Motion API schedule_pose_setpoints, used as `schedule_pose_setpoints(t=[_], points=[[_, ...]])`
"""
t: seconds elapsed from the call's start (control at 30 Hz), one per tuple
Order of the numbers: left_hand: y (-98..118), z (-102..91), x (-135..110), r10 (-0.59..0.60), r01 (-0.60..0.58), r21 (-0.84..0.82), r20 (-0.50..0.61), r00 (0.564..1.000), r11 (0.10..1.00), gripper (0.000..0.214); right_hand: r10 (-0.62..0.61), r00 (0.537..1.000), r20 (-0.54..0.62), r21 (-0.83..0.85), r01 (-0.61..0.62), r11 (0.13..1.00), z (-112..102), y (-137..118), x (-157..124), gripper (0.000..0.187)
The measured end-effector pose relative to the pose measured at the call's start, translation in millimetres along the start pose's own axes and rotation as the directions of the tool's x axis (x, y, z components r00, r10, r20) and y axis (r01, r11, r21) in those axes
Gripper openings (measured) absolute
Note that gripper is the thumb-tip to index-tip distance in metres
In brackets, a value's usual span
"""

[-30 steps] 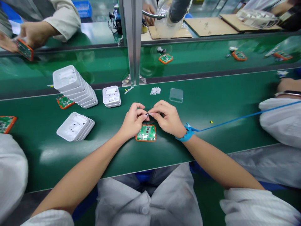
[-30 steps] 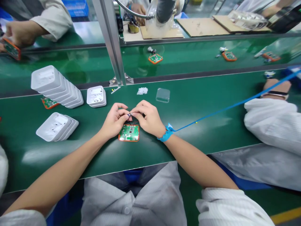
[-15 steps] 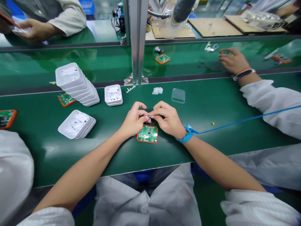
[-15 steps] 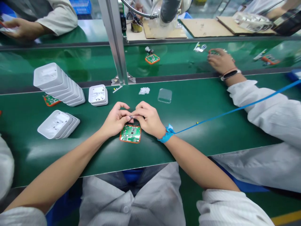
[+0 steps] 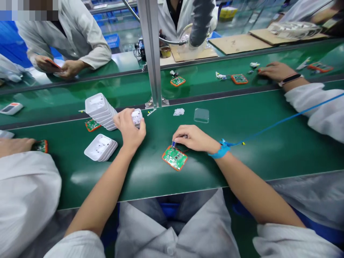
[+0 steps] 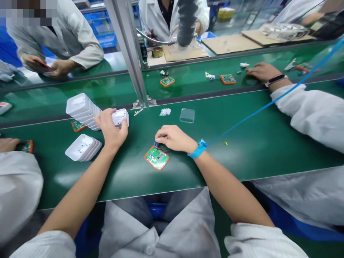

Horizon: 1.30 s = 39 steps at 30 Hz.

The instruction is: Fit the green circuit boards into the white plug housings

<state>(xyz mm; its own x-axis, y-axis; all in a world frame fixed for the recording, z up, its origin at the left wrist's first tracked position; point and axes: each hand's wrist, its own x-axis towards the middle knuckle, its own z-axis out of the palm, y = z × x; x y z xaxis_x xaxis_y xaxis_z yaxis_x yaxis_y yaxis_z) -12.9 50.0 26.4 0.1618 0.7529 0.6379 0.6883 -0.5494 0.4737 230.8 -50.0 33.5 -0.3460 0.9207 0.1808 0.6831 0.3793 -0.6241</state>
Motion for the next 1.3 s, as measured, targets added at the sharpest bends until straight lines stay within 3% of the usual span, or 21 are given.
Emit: schedule_pose_setpoints(t=[0.07, 0.13, 0.2, 0.27, 0.4, 0.57, 0.7, 0.77, 0.87, 0.97, 1.07, 1.17, 1.23, 1.3], points=[[-9.1, 0.1, 3.7, -0.105, 0.106, 0.113, -0.014, 0.994, 0.988, 0.06, 0.086, 0.994, -0.064, -0.243, -0.099, 0.965, -1.1, -8.1, -3.7, 0.02], [-13.8, 1.8, 4.7, -0.183, 0.175, 0.17, 0.031, 0.983, 0.97, 0.07, 0.214, 0.968, -0.134, -0.424, -0.251, 0.87, -0.1, -20.1, -8.9, 0.038], [-15.8, 3.5, 5.0, -0.224, 0.204, 0.205, 0.081, 0.971, 0.957, 0.075, 0.334, 0.94, -0.071, -0.482, -0.325, 0.814, 1.1, -30.8, -14.4, 0.046], [-17.6, 4.4, 5.6, -0.239, 0.206, 0.216, 0.137, 0.961, 0.954, 0.075, 0.378, 0.926, 0.021, -0.497, -0.318, 0.807, 2.0, -37.0, -18.3, 0.043], [-25.0, 5.0, 7.0, -0.184, 0.155, 0.162, 0.181, 0.966, 0.975, 0.075, 0.282, 0.958, 0.045, -0.484, -0.226, 0.845, 5.1, -37.0, -17.8, 0.038], [-36.3, 6.4, 7.4, 0.007, -0.007, -0.002, 0.044, 0.999, 1.0, 0.083, 0.065, 0.994, -0.09, -0.385, -0.095, 0.918, 21.7, -25.8, -10.4, 0.043], [-32.8, 3.5, 9.1, 0.089, -0.103, -0.066, -0.183, 0.979, 0.992, 0.042, -0.029, 0.983, -0.179, -0.087, 0.013, 0.996, 37.1, -14.4, -7.5, 0.044], [-22.9, 0.1, 8.7, 0.113, -0.148, -0.096, -0.296, 0.948, 0.984, 0.02, -0.059, 0.984, -0.171, 0.051, 0.068, 0.996, 40.7, -13.4, -6.8, 0.03], [0.1, -1.8, 0.5, 0.068, -0.157, -0.232, -0.35, 0.934, 0.96, 0.012, -0.124, 0.981, -0.151, 0.121, 0.143, 0.982, 43.7, -20.7, -4.9, 0.011], [24.1, 4.2, -17.6, -0.122, 0.008, -0.475, -0.21, 0.97, 0.88, 0.012, -0.107, 0.97, -0.218, 0.233, 0.158, 0.96, 51.1, -29.1, -0.5, 0.015], [40.7, 13.0, -36.1, -0.261, 0.185, -0.653, -0.02, 0.965, 0.735, 0.016, 0.065, 0.969, -0.24, 0.487, 0.062, 0.871, 62.2, -28.0, 5.3, 0.017], [47.4, 16.2, -45.1, -0.22, 0.213, -0.685, 0.078, 0.972, 0.697, 0.038, 0.235, 0.945, -0.227, 0.634, -0.04, 0.772, 65.4, -19.7, 8.6, 0.018], [47.5, 15.2, -45.8, -0.131, 0.206, -0.666, 0.162, 0.978, 0.717, 0.053, 0.251, 0.909, -0.332, 0.546, -0.031, 0.837, 59.4, -14.5, 8.4, 0.02], [46.1, 13.3, -44.8, -0.025, 0.209, -0.673, 0.273, 0.962, 0.71, 0.058, 0.155, 0.868, -0.472, 0.325, 0.008, 0.946, 48.2, -10.8, 6.7, 0.02]])
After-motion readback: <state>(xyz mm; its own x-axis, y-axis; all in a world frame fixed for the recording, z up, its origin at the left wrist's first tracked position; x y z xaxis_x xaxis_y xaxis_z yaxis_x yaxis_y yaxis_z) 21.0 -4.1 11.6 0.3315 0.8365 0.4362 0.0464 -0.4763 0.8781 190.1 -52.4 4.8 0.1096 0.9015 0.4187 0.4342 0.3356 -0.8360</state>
